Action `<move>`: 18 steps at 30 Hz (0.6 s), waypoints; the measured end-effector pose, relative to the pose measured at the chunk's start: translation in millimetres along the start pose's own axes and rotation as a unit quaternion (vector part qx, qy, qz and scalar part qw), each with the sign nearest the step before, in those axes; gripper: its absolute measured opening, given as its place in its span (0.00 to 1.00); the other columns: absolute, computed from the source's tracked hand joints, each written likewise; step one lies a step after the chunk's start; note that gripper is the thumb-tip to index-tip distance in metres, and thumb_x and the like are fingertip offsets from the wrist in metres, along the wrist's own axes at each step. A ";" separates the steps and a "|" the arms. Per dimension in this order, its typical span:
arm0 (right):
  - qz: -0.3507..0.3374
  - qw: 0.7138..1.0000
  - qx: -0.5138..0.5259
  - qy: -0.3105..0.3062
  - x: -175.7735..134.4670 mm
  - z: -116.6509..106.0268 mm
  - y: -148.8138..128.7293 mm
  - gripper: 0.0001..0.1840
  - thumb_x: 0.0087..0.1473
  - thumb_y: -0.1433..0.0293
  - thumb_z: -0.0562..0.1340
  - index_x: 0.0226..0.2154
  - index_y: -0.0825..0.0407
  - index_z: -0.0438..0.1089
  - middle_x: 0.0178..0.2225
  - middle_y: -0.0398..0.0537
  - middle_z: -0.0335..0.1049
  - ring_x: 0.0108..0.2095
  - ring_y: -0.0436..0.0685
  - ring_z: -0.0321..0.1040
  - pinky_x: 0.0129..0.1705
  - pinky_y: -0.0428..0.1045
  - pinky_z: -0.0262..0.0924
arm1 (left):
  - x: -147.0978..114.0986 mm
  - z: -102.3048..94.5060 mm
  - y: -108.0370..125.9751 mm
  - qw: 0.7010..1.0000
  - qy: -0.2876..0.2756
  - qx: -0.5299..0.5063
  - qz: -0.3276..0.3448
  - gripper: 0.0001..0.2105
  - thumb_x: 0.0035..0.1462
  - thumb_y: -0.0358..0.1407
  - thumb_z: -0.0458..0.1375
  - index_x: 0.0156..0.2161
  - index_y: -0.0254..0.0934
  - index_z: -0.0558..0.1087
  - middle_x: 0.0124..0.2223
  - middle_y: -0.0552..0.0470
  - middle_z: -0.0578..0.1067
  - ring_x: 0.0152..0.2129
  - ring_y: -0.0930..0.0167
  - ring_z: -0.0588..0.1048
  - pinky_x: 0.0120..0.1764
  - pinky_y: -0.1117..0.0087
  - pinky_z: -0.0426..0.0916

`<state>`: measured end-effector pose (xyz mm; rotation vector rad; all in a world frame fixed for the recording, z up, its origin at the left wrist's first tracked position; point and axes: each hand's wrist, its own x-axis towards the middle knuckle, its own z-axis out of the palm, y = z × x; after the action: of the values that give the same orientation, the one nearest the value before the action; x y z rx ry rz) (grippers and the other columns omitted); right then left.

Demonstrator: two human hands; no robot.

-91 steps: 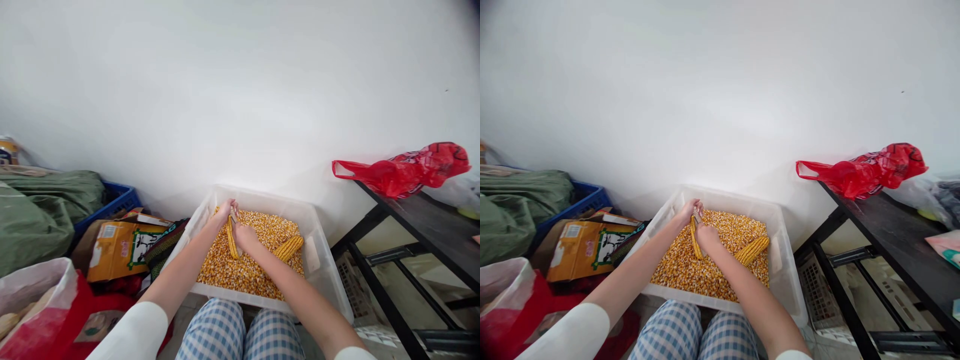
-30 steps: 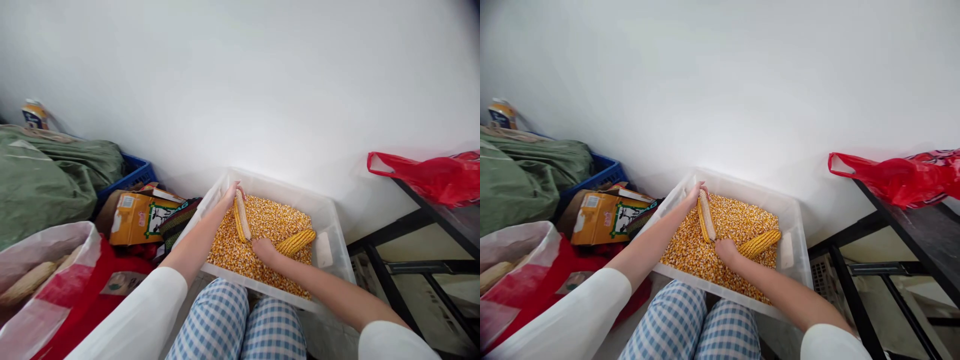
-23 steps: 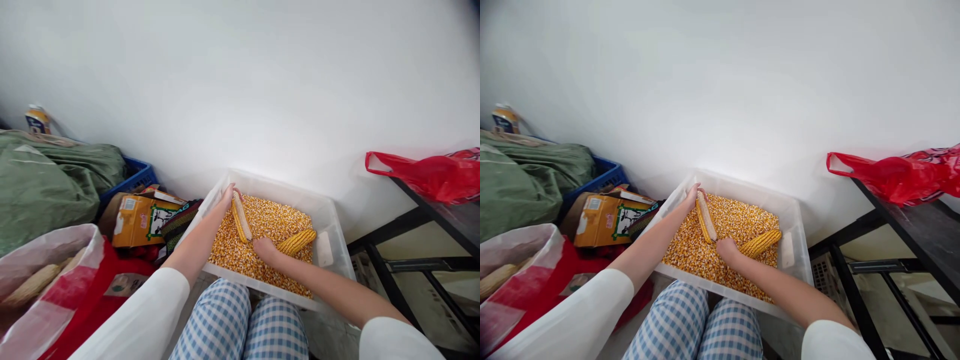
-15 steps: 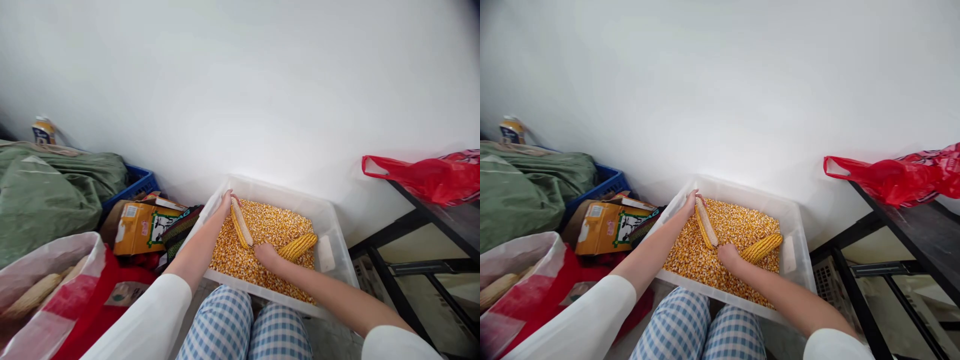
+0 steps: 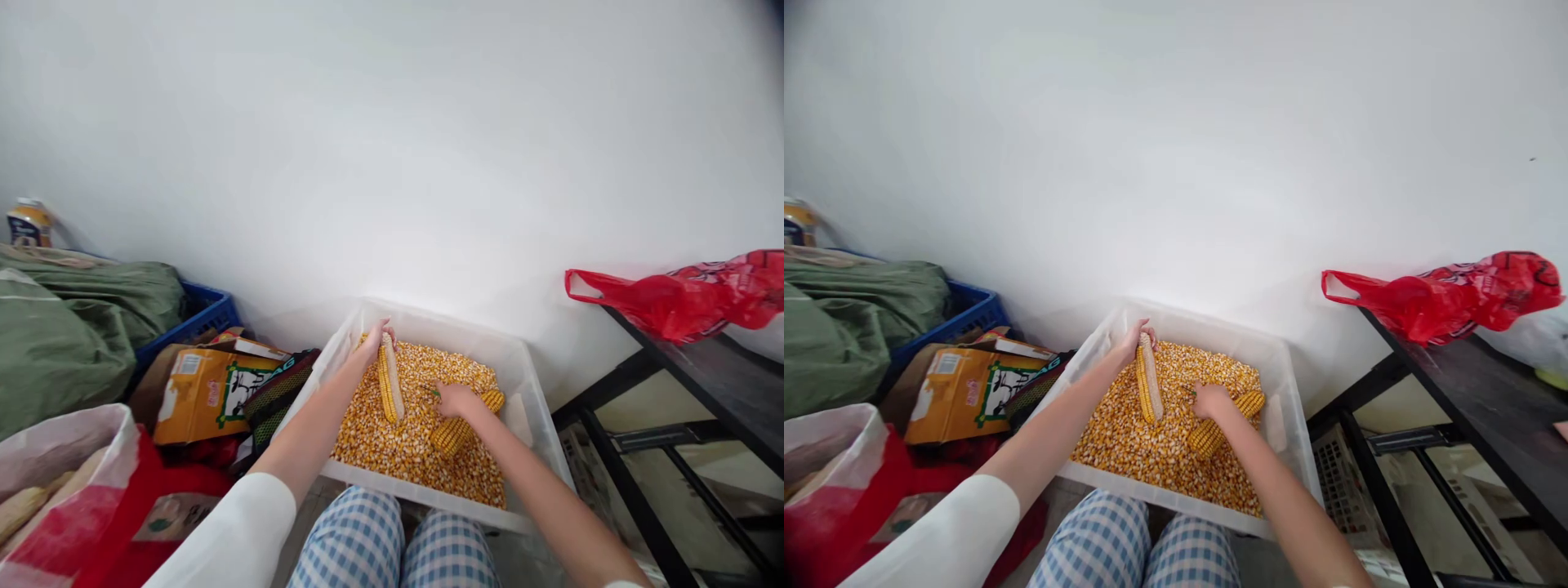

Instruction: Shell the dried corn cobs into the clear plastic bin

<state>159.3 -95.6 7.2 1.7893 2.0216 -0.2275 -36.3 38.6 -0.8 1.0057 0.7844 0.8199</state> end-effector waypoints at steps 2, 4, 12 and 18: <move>0.021 0.997 0.067 0.028 3.3 -16.7 7.0 0.35 0.51 0.55 0.55 0.56 0.59 0.55 0.47 0.67 0.66 0.47 0.66 0.65 0.45 0.58 0.59 | -1.0 14.0 3.1 0.999 -0.036 0.025 -0.005 0.23 0.53 0.51 0.41 0.18 0.36 0.63 0.15 0.50 0.64 0.16 0.71 0.64 0.22 0.70 0.56; 0.013 0.976 0.201 0.084 8.8 -31.5 3.0 0.36 0.54 0.50 0.47 0.56 0.59 0.55 0.52 0.65 0.61 0.53 0.64 0.59 0.51 0.57 0.54 | -3.8 27.7 5.4 0.997 -0.041 0.063 0.002 0.24 0.53 0.52 0.41 0.19 0.36 0.65 0.15 0.50 0.64 0.16 0.71 0.62 0.22 0.70 0.55; -0.084 0.769 0.577 0.263 34.8 -31.9 -70.3 0.31 0.60 0.56 0.33 0.59 0.54 0.42 0.58 0.54 0.52 0.57 0.51 0.51 0.54 0.49 0.50 | -28.4 68.8 10.1 0.983 0.018 0.142 0.117 0.24 0.53 0.52 0.40 0.22 0.36 0.68 0.22 0.51 0.66 0.26 0.69 0.65 0.36 0.68 0.59; -0.024 0.788 0.525 0.322 38.2 -12.5 -81.4 0.25 0.61 0.63 0.33 0.58 0.54 0.42 0.55 0.55 0.56 0.55 0.52 0.54 0.51 0.48 0.52 | -32.7 71.9 9.6 0.976 0.040 0.166 0.134 0.24 0.54 0.51 0.41 0.25 0.36 0.70 0.24 0.50 0.67 0.31 0.66 0.67 0.40 0.67 0.59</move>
<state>74.5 -68.6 -10.4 2.7423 2.6785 -1.0635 7.8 -15.3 37.7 1.4045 0.8842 0.9850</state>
